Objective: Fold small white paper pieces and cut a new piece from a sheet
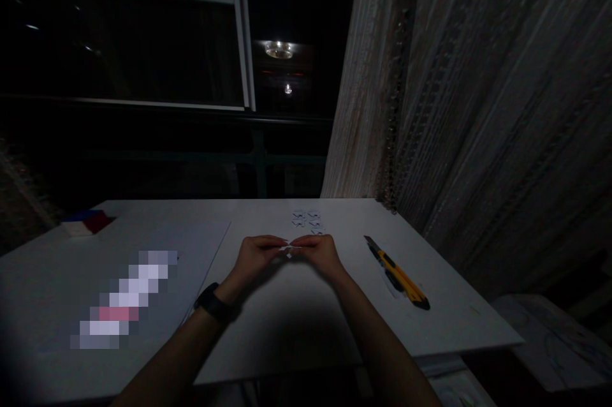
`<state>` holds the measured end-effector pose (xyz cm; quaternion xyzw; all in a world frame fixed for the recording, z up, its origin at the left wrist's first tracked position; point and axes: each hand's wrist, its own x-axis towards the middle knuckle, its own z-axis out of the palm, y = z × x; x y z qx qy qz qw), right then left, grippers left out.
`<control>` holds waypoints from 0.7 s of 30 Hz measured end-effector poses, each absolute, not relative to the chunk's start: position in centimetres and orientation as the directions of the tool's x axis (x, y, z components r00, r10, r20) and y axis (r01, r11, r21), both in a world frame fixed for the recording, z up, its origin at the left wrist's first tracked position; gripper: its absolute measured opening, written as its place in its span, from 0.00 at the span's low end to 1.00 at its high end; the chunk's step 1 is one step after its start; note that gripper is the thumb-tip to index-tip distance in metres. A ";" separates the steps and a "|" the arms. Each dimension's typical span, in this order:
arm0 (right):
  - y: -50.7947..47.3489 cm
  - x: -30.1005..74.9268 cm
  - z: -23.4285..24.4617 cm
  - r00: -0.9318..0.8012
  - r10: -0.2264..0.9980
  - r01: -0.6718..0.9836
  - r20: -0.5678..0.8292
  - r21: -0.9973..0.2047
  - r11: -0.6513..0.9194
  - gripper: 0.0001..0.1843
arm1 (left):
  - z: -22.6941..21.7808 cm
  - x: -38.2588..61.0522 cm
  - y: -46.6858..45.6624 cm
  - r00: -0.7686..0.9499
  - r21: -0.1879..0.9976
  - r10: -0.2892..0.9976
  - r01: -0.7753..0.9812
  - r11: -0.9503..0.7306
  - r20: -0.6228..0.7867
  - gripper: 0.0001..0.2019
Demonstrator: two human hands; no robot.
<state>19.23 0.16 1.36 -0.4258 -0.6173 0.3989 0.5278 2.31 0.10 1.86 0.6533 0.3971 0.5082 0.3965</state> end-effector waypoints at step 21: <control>-0.1 18.0 1.2 0.094 0.941 0.087 0.325 -0.944 0.318 0.06 | 2.3 2.6 -0.2 0.095 0.937 0.937 0.071 -0.343 0.336 0.08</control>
